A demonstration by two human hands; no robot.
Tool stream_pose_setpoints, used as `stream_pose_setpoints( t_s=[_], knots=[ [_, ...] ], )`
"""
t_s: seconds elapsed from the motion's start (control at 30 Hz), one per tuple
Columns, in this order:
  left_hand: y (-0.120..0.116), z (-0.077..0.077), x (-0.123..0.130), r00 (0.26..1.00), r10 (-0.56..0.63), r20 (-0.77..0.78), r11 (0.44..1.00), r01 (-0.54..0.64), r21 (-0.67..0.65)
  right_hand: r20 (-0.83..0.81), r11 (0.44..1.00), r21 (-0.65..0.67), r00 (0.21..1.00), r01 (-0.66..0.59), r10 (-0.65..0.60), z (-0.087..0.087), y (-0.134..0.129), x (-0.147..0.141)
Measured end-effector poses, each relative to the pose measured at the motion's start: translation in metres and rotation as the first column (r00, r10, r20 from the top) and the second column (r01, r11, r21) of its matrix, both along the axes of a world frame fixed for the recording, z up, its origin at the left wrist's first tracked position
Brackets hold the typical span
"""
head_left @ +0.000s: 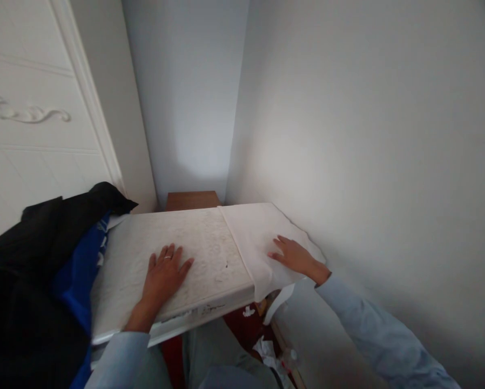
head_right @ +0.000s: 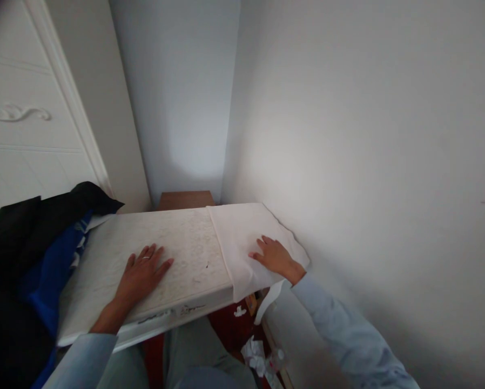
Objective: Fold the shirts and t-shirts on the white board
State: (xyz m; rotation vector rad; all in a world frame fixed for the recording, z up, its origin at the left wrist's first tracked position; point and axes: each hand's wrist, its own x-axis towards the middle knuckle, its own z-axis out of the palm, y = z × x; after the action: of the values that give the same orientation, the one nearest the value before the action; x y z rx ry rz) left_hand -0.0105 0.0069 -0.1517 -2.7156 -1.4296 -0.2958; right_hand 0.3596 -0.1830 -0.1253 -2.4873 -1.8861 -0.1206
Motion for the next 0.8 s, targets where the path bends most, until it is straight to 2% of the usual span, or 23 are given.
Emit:
stream_pose_setpoints(
  t_s=[0.07,0.13,0.27,0.4,0.53,0.63,0.8],
  knots=[
    [0.000,0.000,0.000,1.000,-0.002,-0.009,1.000,0.002,0.003,0.008,0.998,0.054,0.999,-0.037,0.037,0.013,0.026,0.007],
    [0.000,0.000,-0.001,1.000,-0.001,-0.019,1.000,0.001,0.003,0.005,0.997,0.075,1.000,-0.024,0.024,0.020,0.052,0.016],
    [0.000,0.000,-0.002,1.000,-0.005,-0.026,1.000,0.004,-0.004,-0.042,0.997,-0.052,0.998,0.048,-0.050,0.010,0.079,0.037],
    [0.001,-0.002,-0.002,1.000,-0.003,-0.006,1.000,0.003,-0.011,-0.053,0.989,-0.125,0.995,0.081,-0.088,-0.009,0.070,0.049],
    [0.002,-0.003,-0.001,0.999,-0.005,0.033,1.000,0.006,-0.020,-0.038,0.986,-0.132,0.993,0.105,-0.111,-0.020,0.048,0.044],
    [0.001,-0.001,-0.001,0.999,-0.011,0.038,1.000,0.012,-0.026,-0.027,0.985,-0.116,0.991,0.126,-0.130,-0.021,0.037,0.036],
    [-0.002,0.003,-0.002,0.998,-0.011,0.054,1.000,0.012,-0.027,-0.023,0.985,-0.072,0.987,0.159,-0.161,-0.010,0.033,0.018]
  ],
)
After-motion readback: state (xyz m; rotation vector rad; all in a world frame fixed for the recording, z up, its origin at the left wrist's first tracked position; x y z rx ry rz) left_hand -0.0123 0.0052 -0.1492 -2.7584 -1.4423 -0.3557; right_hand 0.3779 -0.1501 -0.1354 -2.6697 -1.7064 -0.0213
